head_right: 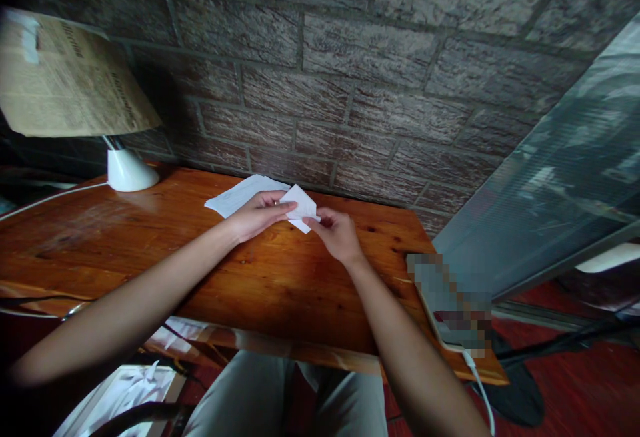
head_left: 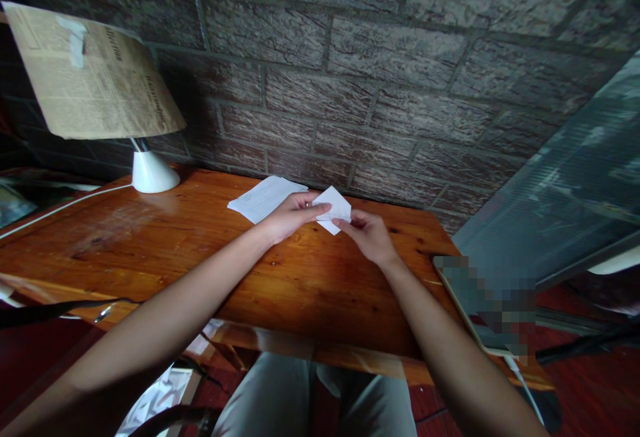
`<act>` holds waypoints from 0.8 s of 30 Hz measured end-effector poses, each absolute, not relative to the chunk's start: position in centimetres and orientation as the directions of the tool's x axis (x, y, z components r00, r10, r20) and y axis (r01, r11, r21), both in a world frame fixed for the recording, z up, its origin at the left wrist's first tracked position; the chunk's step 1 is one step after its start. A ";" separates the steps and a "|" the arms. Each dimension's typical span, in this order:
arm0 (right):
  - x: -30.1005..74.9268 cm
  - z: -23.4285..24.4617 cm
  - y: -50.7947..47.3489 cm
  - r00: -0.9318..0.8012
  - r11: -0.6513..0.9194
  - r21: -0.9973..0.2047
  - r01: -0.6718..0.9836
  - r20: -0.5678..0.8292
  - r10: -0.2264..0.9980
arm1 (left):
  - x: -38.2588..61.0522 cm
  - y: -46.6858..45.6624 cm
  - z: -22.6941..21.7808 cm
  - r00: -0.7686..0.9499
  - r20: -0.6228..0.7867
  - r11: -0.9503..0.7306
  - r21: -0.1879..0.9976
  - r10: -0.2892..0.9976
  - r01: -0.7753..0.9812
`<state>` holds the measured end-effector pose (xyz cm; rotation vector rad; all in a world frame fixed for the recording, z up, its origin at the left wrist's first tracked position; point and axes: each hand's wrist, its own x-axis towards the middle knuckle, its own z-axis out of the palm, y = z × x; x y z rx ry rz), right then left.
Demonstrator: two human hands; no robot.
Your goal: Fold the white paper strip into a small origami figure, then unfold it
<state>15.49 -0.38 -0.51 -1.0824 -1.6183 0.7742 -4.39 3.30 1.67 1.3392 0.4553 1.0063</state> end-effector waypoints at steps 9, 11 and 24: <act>17.6 0.7 0.0 0.025 0.482 -0.853 0.202 0.496 0.868 | -5.0 3.0 1.8 0.599 0.583 -0.719 0.695 0.549 -0.017; 18.0 0.8 0.1 -0.035 0.473 -0.855 0.211 0.477 0.878 | -4.8 3.0 1.4 0.620 0.605 -0.790 0.612 0.500 0.039; 21.1 -1.0 1.2 -0.009 0.073 -0.720 0.690 0.093 0.996 | -5.4 3.7 -1.0 0.936 0.164 -0.894 0.384 0.311 0.230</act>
